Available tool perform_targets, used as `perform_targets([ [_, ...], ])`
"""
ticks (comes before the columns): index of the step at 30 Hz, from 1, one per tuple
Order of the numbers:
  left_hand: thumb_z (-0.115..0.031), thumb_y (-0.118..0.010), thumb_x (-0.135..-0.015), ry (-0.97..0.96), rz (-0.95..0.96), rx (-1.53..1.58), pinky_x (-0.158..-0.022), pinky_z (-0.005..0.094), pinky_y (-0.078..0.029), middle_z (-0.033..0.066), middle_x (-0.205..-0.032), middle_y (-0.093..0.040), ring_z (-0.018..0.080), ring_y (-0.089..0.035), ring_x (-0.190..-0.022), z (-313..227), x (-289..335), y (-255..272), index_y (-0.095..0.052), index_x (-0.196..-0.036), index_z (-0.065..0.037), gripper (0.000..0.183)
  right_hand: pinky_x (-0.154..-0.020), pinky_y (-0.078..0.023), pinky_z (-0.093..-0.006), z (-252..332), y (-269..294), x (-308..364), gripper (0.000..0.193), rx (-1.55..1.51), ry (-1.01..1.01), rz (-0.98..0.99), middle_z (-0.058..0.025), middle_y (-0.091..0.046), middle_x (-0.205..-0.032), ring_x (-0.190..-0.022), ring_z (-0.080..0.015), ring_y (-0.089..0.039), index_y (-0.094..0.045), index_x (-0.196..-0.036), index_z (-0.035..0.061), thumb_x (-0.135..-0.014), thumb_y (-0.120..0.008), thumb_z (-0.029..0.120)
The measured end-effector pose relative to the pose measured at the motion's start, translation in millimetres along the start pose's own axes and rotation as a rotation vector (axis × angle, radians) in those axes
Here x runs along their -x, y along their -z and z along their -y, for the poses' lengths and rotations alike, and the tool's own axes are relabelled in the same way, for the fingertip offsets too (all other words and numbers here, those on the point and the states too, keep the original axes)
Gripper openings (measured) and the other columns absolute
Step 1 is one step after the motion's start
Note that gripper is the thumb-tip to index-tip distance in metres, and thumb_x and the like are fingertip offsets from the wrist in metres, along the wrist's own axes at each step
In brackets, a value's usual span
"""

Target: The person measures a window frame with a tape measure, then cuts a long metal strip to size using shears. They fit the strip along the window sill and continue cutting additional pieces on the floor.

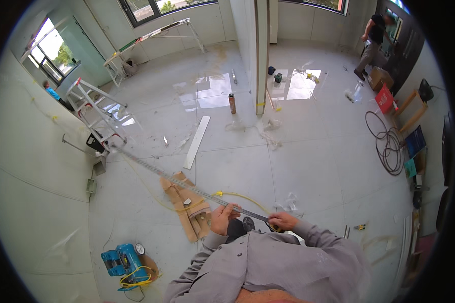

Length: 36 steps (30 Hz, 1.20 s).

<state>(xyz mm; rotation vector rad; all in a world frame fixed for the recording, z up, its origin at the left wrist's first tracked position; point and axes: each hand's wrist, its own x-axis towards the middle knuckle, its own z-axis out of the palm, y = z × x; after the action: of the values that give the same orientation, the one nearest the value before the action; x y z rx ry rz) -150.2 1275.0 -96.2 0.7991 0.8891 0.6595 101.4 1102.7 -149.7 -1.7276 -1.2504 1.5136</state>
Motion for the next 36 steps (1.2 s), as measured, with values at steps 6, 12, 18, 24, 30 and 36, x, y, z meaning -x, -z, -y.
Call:
perform_targets([
  [6,-0.024,-0.062,-0.094,-0.47,-0.153,-0.009,-0.071,0.0326,-0.054,0.0073,-0.086,-0.064,0.0194,-0.064,-0.079,-83.9,-182.6,160.2,-0.064,-0.102,-0.005,0.02,-0.072,-0.052,-0.0376,68.0,55.7,-205.9,0.033,0.039,-0.016,0.144,-0.0098,-0.071,-0.087,-0.075,-0.0229,-0.065,-0.071,-0.107,0.0036,-0.094,-0.06,0.031],
  [12,-0.066,-0.069,-0.087,-0.664,-0.089,-0.559,-0.069,0.0319,-0.05,0.0008,-0.079,-0.058,0.0182,-0.055,-0.068,-396.5,-426.7,411.7,-0.048,-0.101,-0.009,0.062,-0.078,-0.052,-0.0377,96.4,137.8,-349.8,0.031,0.083,-0.089,0.096,-0.01,-0.075,-0.094,-0.087,-0.0208,-0.067,-0.074,-0.109,0.0056,-0.093,-0.063,0.03],
  [18,-0.021,-0.057,-0.099,-0.629,-0.054,0.048,-0.061,0.0309,-0.05,0.0008,-0.069,-0.053,0.0133,-0.051,-0.06,-545.7,-696.2,278.9,-0.057,-0.086,-0.009,0.018,-0.081,-0.051,-0.0361,160.3,194.9,-462.5,0.033,-0.169,-0.099,-0.051,-0.0072,-0.074,-0.097,-0.089,-0.0181,-0.065,-0.071,-0.112,0.0049,-0.095,-0.061,0.031],
  [24,-0.014,-0.062,-0.099,-0.315,0.332,-0.534,-0.076,0.0332,-0.058,0.009,-0.102,-0.07,0.0188,-0.068,-0.089,-463.8,-834.6,65.8,-0.067,-0.108,0.0,0.018,-0.081,-0.05,-0.0322,187.6,271.7,-647.7,0.029,-0.326,-0.014,-0.245,-0.0051,-0.072,-0.094,-0.088,-0.014,-0.063,-0.07,-0.107,0.0046,-0.096,-0.061,0.029],
  [30,-0.014,-0.061,-0.102,-0.27,0.317,-0.265,-0.072,0.0327,-0.058,0.0091,-0.089,-0.071,0.019,-0.07,-0.077,-529.7,-975.7,-15.6,-0.066,-0.102,0.001,0.016,-0.074,-0.049,-0.0276,284.9,428.2,-837.6,0.025,-0.286,-0.005,-0.318,-0.0008,-0.066,-0.083,-0.08,-0.0087,-0.059,-0.071,-0.1,0.0056,-0.097,-0.062,0.029],
  [36,-0.007,-0.063,-0.1,-0.572,0.14,-0.245,-0.068,0.0271,-0.055,0.0065,-0.084,-0.07,0.0137,-0.067,-0.073,-683.1,-1136.9,-37.9,-0.066,-0.097,0.0,0.009,-0.073,-0.049,-0.03,383.2,589.8,-986.6,0.031,-0.325,0.109,-0.253,-0.0031,-0.067,-0.084,-0.08,-0.012,-0.059,-0.071,-0.105,0.0038,-0.097,-0.06,0.032],
])
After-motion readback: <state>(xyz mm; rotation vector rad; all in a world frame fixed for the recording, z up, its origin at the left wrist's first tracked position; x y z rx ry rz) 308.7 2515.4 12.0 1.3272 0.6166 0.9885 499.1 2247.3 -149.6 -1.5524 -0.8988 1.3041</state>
